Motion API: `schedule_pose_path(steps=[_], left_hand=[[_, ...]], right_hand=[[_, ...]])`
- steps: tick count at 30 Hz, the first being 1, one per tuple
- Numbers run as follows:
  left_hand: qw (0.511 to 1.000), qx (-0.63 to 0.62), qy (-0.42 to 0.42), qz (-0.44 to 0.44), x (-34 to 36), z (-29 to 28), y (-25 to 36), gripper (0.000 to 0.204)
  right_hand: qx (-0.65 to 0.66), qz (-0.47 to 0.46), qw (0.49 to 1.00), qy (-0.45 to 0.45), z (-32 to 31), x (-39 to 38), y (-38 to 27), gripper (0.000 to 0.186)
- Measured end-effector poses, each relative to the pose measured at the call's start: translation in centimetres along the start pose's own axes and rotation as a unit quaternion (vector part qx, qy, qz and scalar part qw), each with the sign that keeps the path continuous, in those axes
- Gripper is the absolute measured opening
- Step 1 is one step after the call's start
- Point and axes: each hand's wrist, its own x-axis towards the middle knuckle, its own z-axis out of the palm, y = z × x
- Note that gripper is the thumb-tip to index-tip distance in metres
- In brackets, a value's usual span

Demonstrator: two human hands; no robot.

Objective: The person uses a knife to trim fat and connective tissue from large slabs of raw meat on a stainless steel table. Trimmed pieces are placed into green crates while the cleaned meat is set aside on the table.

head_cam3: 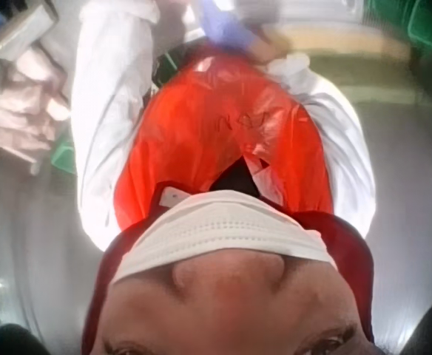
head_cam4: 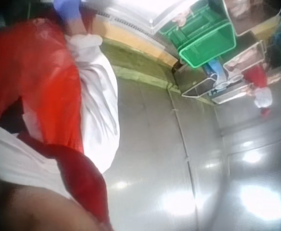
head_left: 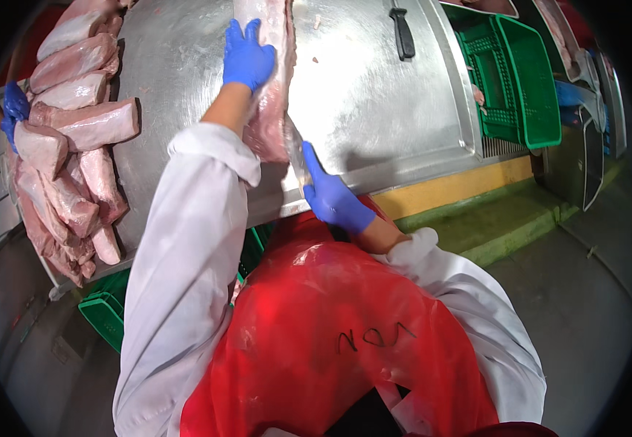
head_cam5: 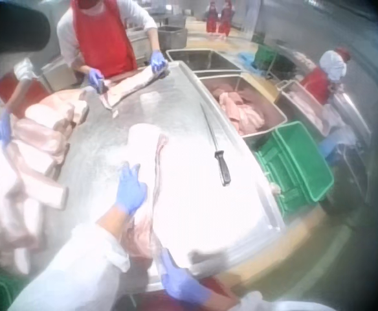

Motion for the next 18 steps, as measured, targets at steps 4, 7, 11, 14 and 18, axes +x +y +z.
schedule_pose_path(steps=[4,7,11,14,18], left_hand=[[0.989,0.032,-0.117,-0.085,5.5,-1.0,-6.1,0.072],[0.947,0.142,-0.23,-0.174,7.6,-3.6,-4.8,0.075],[0.968,0.193,-0.095,-0.129,1.5,-5.9,3.4,0.069],[0.964,-0.103,-0.201,-0.138,3.6,-8.4,-2.1,0.054],[0.76,-0.546,-0.241,-0.256,2.0,-7.6,-8.5,0.04]], right_hand=[[-0.046,-0.191,0.98,-0.007,0.3,-5.8,2.0,0.078],[-0.07,-0.088,0.99,-0.088,-5.4,-10.5,2.0,0.076],[0.07,0.076,0.995,0.017,-12.5,-14.7,1.5,0.079],[0.121,0.104,0.982,0.106,-14.5,-15.5,3.1,0.081],[0.234,0.087,0.961,0.122,-15.5,-16.2,5.8,0.083]])
